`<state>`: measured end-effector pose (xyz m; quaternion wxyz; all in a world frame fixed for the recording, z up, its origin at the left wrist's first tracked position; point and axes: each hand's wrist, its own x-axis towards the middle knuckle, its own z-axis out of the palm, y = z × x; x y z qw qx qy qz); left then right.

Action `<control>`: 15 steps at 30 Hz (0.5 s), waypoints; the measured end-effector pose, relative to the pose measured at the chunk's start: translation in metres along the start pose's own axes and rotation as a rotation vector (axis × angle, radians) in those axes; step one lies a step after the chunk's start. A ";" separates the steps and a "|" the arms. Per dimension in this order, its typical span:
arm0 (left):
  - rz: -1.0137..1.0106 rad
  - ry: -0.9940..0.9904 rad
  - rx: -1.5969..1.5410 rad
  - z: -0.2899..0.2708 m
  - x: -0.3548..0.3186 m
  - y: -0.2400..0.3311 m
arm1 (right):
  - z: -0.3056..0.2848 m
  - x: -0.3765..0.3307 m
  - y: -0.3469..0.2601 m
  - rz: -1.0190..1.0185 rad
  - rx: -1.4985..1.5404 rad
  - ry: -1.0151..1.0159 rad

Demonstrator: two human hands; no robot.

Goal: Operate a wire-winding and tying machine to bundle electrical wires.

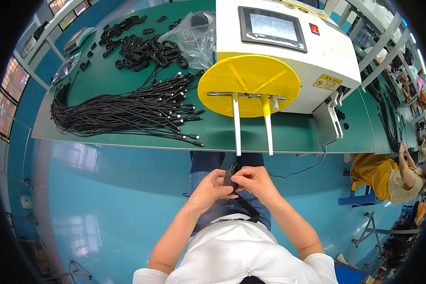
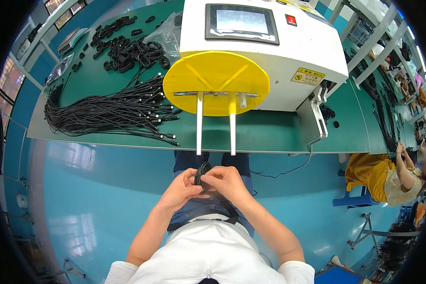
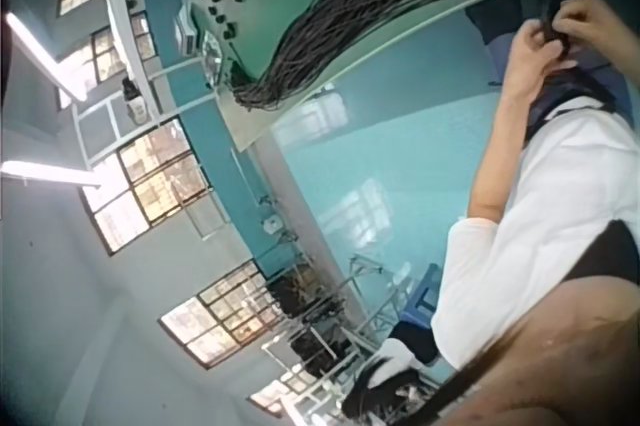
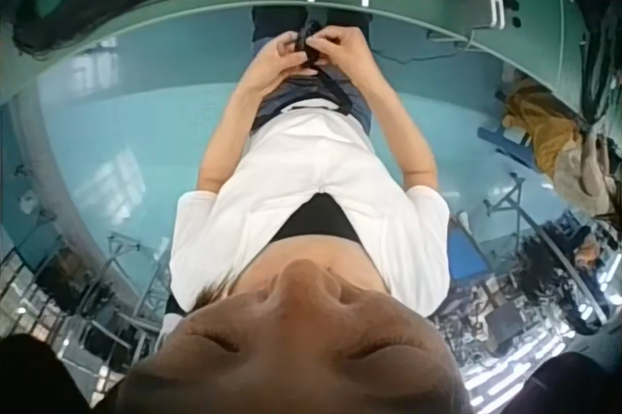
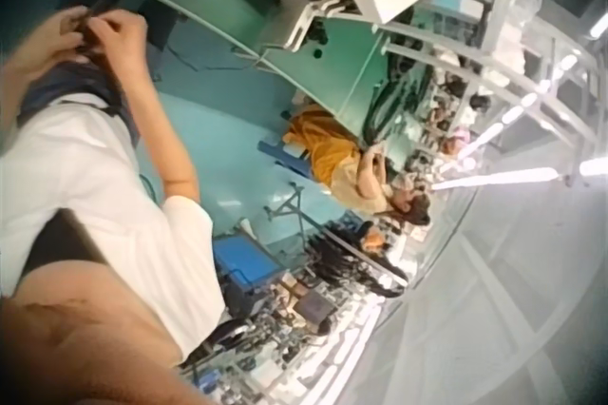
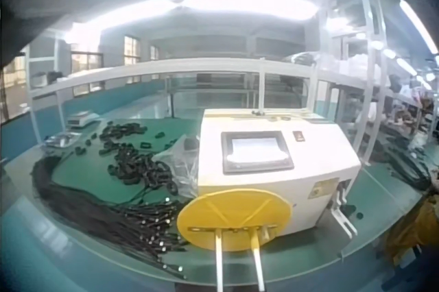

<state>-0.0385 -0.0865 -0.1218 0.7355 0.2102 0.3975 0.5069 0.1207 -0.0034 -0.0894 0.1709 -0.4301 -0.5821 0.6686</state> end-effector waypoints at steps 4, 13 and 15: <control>0.056 0.098 0.021 0.000 0.001 -0.005 | -0.003 0.000 0.003 -0.044 -0.030 -0.123; 0.098 0.103 0.271 0.005 -0.001 0.002 | 0.002 0.002 0.013 -0.050 0.106 0.016; 0.108 0.091 0.279 0.004 0.000 0.002 | 0.000 0.004 0.015 -0.082 0.073 -0.022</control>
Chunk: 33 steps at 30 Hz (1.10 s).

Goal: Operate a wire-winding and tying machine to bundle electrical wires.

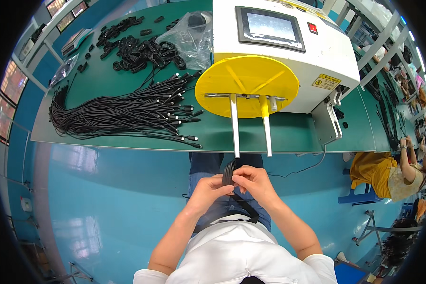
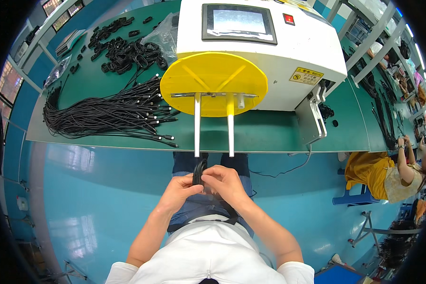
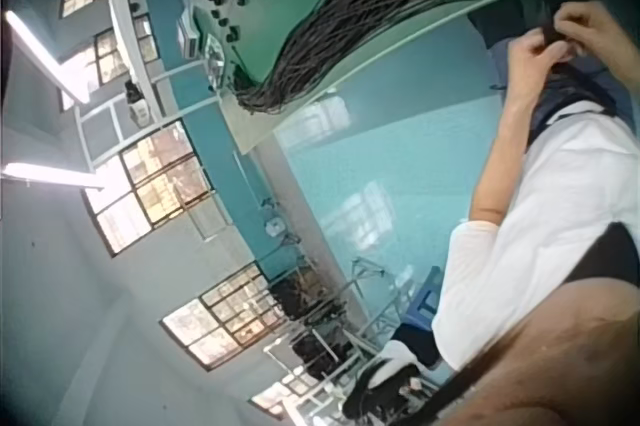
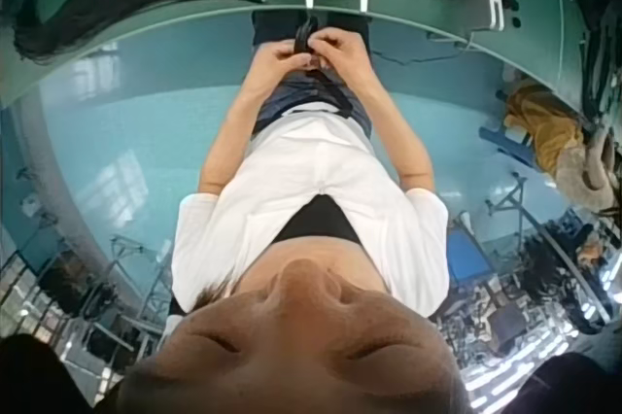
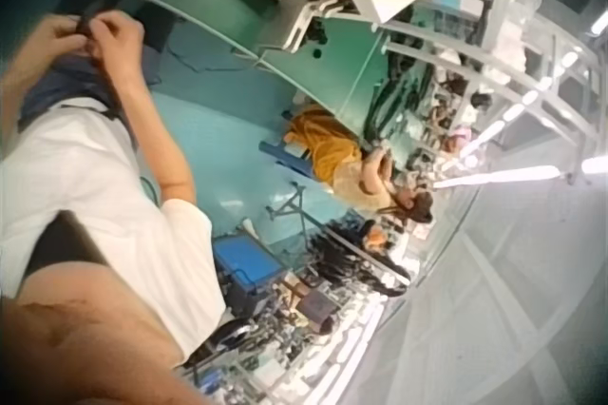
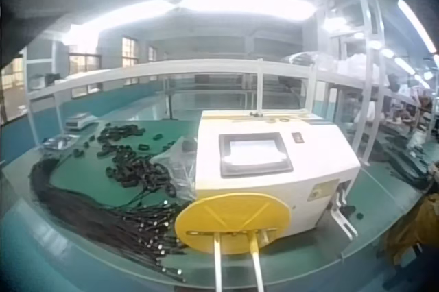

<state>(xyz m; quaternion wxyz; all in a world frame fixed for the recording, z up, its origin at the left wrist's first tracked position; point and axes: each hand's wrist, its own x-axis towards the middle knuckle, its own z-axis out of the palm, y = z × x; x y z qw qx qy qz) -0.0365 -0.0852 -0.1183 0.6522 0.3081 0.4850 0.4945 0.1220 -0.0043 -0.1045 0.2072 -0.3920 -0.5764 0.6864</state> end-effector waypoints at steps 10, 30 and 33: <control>0.030 -0.082 0.061 0.009 -0.016 0.003 | 0.004 0.005 0.005 -0.593 -0.625 0.075; -0.088 -0.363 0.253 0.009 -0.062 -0.034 | 0.020 -0.052 0.038 -0.557 -0.591 -0.246; -0.062 -0.331 0.347 0.012 -0.062 -0.025 | 0.024 -0.053 0.037 -0.616 -0.639 -0.202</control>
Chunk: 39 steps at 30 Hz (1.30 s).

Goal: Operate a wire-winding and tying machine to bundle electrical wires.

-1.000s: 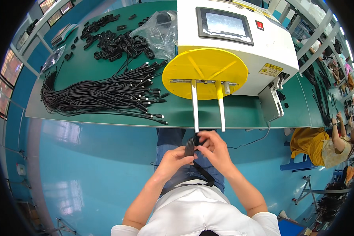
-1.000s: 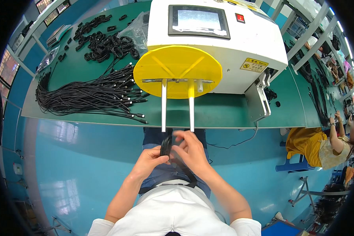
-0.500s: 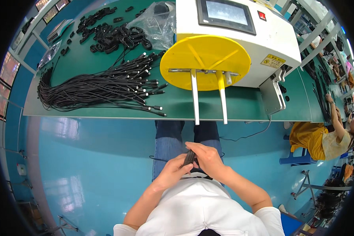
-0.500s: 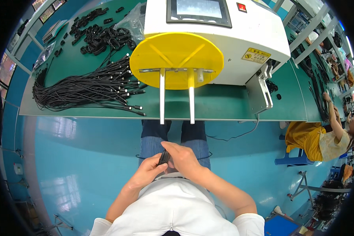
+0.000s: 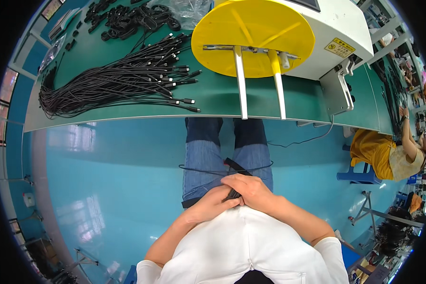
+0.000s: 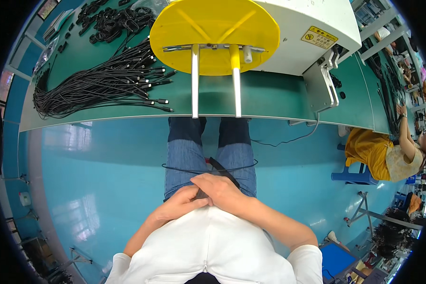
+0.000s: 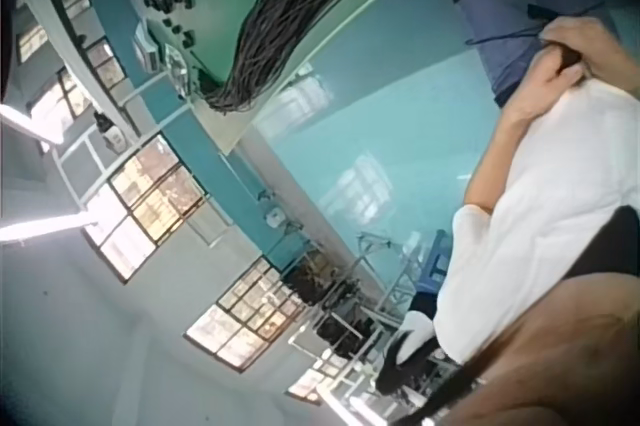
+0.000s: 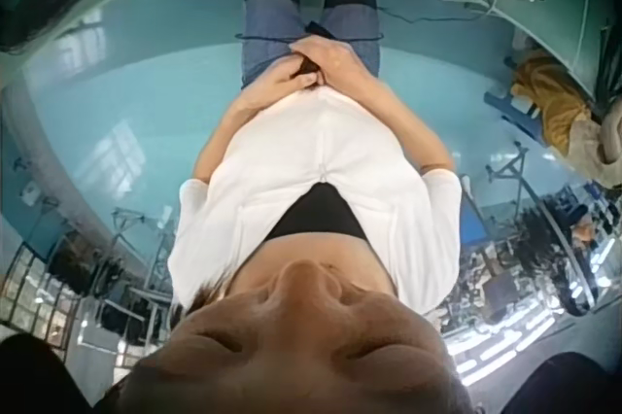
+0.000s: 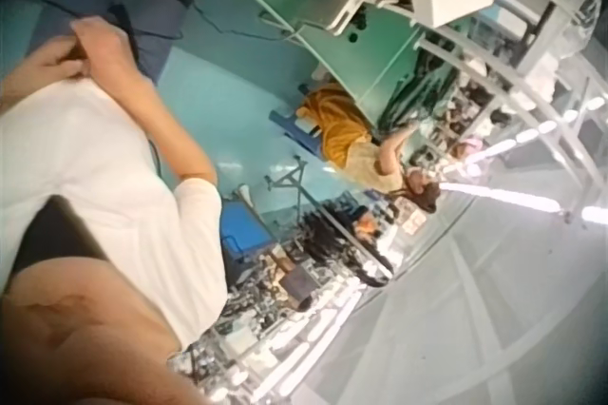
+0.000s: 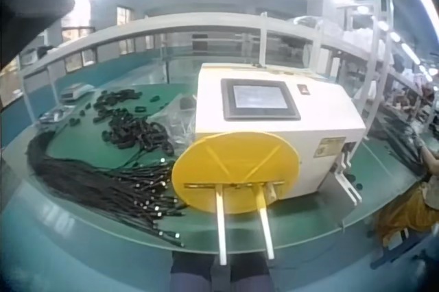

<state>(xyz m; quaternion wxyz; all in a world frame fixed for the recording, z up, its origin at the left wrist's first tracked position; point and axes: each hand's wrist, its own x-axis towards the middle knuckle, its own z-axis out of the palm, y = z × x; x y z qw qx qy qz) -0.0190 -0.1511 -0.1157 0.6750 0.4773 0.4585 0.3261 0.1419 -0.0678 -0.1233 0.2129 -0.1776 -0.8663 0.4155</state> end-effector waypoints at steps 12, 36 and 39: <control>-0.011 0.204 -0.358 -0.011 0.008 0.007 | -0.024 0.011 0.008 0.194 0.140 0.058; 0.059 0.153 -0.790 -0.042 0.050 0.017 | -0.076 0.039 0.017 0.432 0.843 0.116; -0.009 0.196 -0.969 -0.039 0.052 0.027 | -0.078 0.039 0.025 0.541 0.726 0.215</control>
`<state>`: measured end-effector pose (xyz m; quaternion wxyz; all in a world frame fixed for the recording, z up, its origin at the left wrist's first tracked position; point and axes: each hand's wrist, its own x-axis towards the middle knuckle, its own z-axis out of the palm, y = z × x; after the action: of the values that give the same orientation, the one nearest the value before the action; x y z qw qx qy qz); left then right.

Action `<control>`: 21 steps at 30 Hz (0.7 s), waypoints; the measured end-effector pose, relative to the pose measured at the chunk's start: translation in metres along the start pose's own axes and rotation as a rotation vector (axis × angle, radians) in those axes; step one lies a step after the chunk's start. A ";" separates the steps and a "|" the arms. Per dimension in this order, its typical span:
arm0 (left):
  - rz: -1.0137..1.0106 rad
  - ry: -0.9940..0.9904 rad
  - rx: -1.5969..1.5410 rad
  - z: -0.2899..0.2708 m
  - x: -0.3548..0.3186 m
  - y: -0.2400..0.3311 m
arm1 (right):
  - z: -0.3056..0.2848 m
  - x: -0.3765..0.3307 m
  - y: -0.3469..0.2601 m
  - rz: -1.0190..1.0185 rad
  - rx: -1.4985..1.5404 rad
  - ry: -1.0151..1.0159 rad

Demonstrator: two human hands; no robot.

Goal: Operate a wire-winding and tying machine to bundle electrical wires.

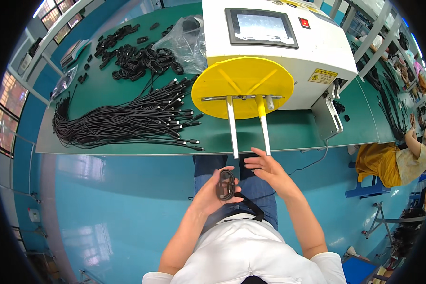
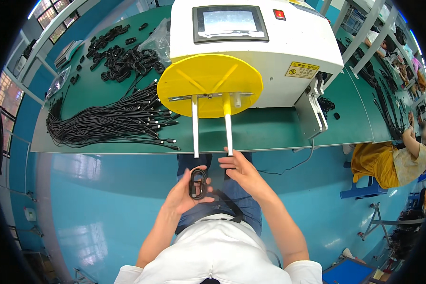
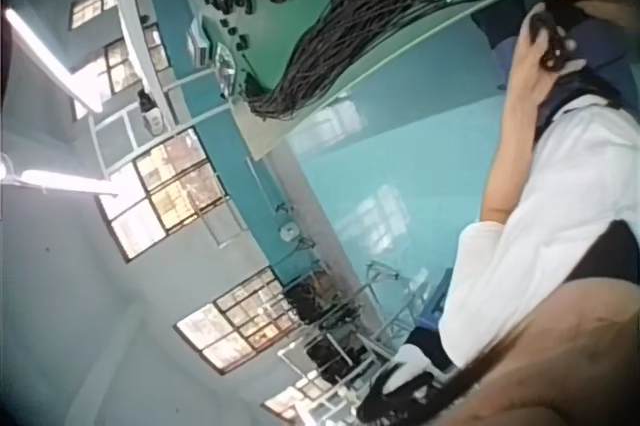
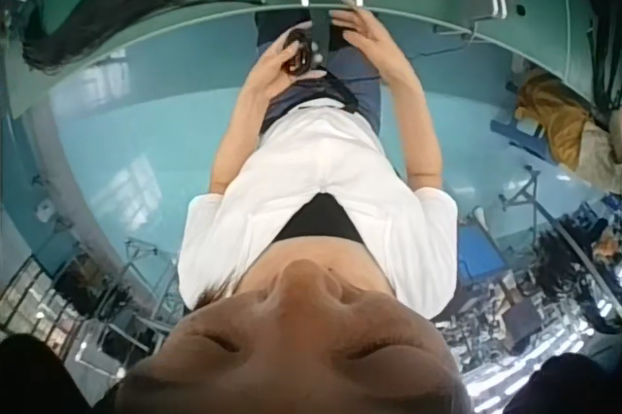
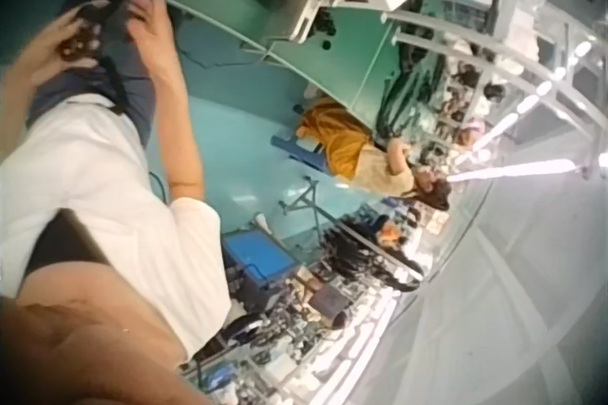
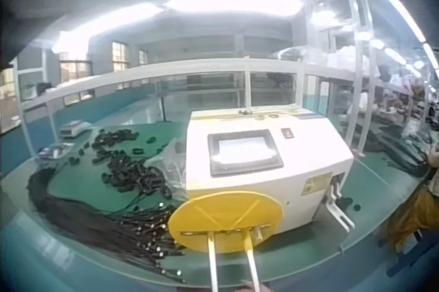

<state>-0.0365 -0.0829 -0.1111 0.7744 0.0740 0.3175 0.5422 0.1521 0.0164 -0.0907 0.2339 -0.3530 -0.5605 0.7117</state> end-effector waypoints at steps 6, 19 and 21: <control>-0.022 0.105 -0.028 0.000 0.014 -0.005 | 0.006 0.001 0.018 0.037 0.062 -0.017; 0.105 0.007 0.080 0.007 0.017 -0.009 | 0.027 0.012 0.012 -0.007 0.017 0.037; 0.063 0.002 0.096 0.013 0.011 -0.001 | 0.024 0.013 -0.002 0.038 0.061 -0.040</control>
<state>-0.0258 -0.0705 -0.1055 0.7521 0.1204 0.3414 0.5507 0.1253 0.0110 -0.0887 0.2199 -0.3420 -0.5361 0.7398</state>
